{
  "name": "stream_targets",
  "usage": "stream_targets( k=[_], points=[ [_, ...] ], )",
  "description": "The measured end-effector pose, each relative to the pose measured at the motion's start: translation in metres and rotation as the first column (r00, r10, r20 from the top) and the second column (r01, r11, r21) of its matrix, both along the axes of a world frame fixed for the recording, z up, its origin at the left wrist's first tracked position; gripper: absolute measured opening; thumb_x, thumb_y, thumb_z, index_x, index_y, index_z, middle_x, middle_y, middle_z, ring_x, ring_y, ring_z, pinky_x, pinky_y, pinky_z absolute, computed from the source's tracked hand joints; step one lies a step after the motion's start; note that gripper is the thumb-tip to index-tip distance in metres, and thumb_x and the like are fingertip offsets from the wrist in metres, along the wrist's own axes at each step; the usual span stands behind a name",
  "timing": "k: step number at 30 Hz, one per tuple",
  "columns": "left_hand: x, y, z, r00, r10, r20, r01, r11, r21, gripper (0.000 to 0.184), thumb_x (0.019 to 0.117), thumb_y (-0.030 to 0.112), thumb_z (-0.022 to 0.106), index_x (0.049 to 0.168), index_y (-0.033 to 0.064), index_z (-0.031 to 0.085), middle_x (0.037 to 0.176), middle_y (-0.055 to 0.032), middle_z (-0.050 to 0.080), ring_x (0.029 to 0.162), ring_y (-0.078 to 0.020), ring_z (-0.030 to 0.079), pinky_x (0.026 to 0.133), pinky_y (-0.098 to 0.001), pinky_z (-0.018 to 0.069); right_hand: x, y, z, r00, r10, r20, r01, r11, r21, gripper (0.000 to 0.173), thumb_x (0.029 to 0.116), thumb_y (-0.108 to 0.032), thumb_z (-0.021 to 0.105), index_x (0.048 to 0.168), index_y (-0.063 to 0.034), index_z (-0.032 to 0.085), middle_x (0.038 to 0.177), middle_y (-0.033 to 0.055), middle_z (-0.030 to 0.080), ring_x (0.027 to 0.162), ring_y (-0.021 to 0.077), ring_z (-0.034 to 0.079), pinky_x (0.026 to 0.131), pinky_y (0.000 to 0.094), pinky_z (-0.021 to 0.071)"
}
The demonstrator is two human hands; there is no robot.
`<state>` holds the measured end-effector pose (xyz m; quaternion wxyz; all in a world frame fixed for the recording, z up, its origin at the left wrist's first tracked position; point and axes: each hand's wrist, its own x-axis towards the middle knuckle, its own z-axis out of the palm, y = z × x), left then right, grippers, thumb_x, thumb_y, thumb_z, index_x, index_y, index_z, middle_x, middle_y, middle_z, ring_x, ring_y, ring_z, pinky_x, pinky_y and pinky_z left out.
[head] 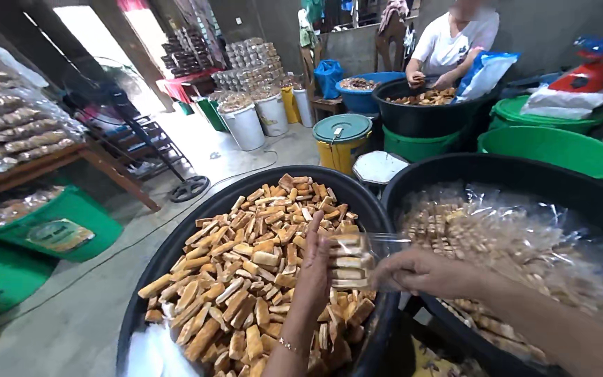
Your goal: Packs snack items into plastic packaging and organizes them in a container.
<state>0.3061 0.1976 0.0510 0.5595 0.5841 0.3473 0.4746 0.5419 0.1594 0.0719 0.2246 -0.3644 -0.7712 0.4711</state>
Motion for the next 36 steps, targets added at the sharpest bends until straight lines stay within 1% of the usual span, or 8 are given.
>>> stream_targets(
  k=[3,9,14,18,21,23,27,36],
  points=[
    [-0.004,0.001,0.003,0.994,-0.109,-0.022,0.108,0.994,-0.02,0.071,0.1054,0.055,0.036,0.162,0.018,0.014,0.135,-0.0042,0.058,0.107,-0.0101,0.067,0.085,-0.0299,0.0593,0.01,0.002,0.004,0.996,0.018,0.088,-0.023,0.998,0.056,0.04,0.1012,0.001,0.042,0.132,-0.007,0.065,0.092,0.0047,0.063,0.069,0.003,0.048,0.065,0.0228,0.0443],
    [0.011,-0.011,-0.004,0.971,-0.116,-0.211,0.164,0.959,0.229,0.054,0.0926,0.003,0.066,0.144,0.0035,0.05,0.138,-0.0042,0.059,0.095,-0.0029,0.069,0.079,-0.0224,0.0606,0.018,0.0,0.0,0.991,0.064,0.117,-0.066,0.998,0.014,0.038,0.1025,0.002,0.042,0.132,-0.0046,0.065,0.115,0.0149,0.069,0.084,0.0174,0.064,0.073,0.0367,0.0539],
    [0.008,-0.015,-0.01,0.971,0.077,-0.226,0.026,0.907,0.421,0.058,0.0921,0.009,0.069,0.143,-0.0043,0.046,0.141,-0.0077,0.057,0.105,-0.0008,0.066,0.085,-0.0198,0.0589,0.04,-0.004,-0.023,0.909,0.058,-0.412,-0.051,0.998,0.028,0.069,0.1018,-0.062,0.046,0.139,-0.0049,0.058,0.141,0.0034,0.06,0.126,0.0086,0.058,0.103,0.0288,0.0518],
    [0.033,-0.033,-0.025,0.925,-0.002,-0.38,0.229,0.801,0.554,0.055,0.096,0.038,0.068,0.146,0.0219,0.051,0.141,0.0098,0.057,0.12,0.0036,0.057,0.101,-0.0186,0.0504,0.018,-0.036,-0.03,0.799,-0.366,-0.477,0.339,0.929,-0.146,0.02,0.1008,-0.01,0.06,0.106,0.0081,0.066,0.092,0.007,0.064,0.081,0.0036,0.059,0.077,0.0207,0.0508],
    [0.042,-0.037,-0.015,0.911,-0.268,-0.315,0.382,0.835,0.396,0.073,0.1006,0.052,0.056,0.16,0.0322,0.019,0.156,0.0169,0.043,0.127,-0.0001,0.056,0.096,-0.0197,0.0536,0.066,-0.051,-0.033,0.659,-0.293,-0.692,0.297,0.948,-0.118,0.015,0.098,-0.006,0.052,0.085,-0.0058,0.06,0.068,-0.0104,0.056,0.057,-0.0066,0.051,0.054,0.0119,0.0442],
    [0.049,-0.039,-0.006,0.874,-0.352,-0.335,0.445,0.857,0.26,0.062,0.1018,0.049,0.054,0.157,0.0332,0.03,0.148,0.0147,0.052,0.116,-0.0063,0.065,0.085,-0.0253,0.0615,0.119,-0.071,-0.032,0.676,-0.304,-0.671,0.478,0.874,0.085,0.014,0.0986,-0.009,0.054,0.087,-0.0083,0.062,0.072,-0.0109,0.058,0.061,-0.0087,0.052,0.055,0.0089,0.0434],
    [0.091,-0.03,-0.014,0.58,-0.292,-0.76,0.719,0.622,0.31,0.027,0.1056,0.021,0.052,0.121,0.0091,0.07,0.115,-0.007,0.073,0.107,-0.0109,0.068,0.094,-0.0271,0.055,0.197,-0.111,-0.048,0.612,-0.677,-0.41,0.786,0.458,0.415,0.017,0.0976,-0.011,0.059,0.088,-0.0022,0.069,0.086,-0.0019,0.066,0.075,-0.0033,0.06,0.068,0.0141,0.0521],
    [0.257,-0.037,-0.103,-0.503,-0.359,-0.786,0.759,0.25,-0.601,0.03,0.1012,0.001,0.052,0.128,0.0,0.066,0.138,-0.022,0.059,0.127,-0.0429,0.056,0.104,-0.0597,0.046,0.214,-0.139,-0.121,0.775,-0.621,0.116,0.573,0.768,0.285,0.023,0.1005,-0.017,0.058,0.097,0.0018,0.072,0.091,0.0151,0.071,0.084,0.025,0.069,0.079,0.0415,0.0569]
  ],
)
